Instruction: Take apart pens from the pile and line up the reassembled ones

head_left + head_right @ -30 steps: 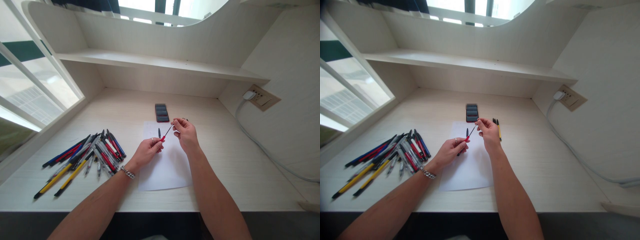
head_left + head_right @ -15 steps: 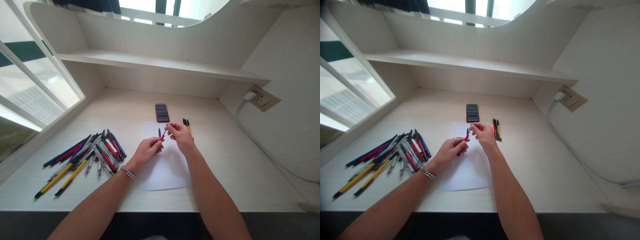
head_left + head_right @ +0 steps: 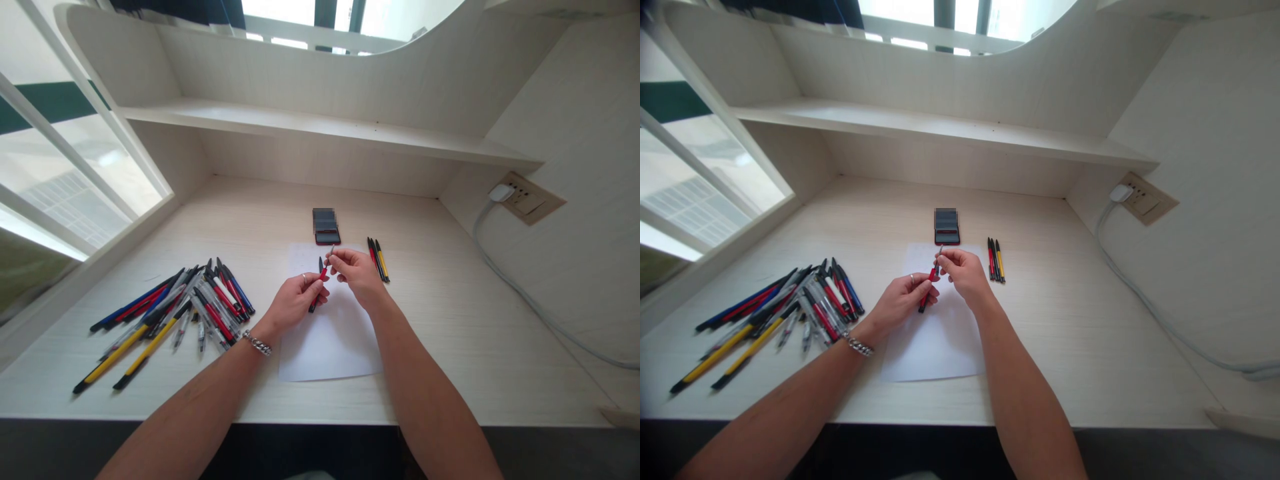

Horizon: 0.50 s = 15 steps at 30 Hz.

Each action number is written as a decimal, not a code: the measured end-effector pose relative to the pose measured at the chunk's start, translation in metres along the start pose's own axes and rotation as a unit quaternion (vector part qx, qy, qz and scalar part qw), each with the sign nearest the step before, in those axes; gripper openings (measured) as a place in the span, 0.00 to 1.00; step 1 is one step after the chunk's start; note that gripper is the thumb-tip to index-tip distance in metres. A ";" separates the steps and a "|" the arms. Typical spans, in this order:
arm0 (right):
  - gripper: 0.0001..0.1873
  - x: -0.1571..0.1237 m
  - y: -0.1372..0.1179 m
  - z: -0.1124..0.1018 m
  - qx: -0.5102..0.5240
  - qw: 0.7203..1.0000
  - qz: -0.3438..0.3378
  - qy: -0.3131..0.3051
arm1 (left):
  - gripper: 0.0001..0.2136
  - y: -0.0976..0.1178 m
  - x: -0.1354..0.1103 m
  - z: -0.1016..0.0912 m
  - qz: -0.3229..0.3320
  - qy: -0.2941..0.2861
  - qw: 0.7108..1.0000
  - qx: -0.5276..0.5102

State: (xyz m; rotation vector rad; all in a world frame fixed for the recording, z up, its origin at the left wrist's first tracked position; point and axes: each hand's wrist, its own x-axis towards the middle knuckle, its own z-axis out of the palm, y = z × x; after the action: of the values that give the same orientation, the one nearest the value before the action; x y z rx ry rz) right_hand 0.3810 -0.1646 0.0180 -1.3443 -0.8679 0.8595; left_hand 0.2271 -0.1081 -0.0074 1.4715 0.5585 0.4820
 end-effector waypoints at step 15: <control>0.13 0.016 0.022 0.016 -0.518 0.852 0.035 0.066 | 0.14 0.000 0.001 -0.001 -0.012 0.008 0.998 -0.055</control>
State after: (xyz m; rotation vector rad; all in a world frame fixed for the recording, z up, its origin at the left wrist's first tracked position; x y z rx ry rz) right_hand 0.3734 -0.1424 -0.0032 -2.3439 -1.2444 0.2904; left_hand 0.2276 -0.1064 -0.0074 1.3568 0.5532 0.4983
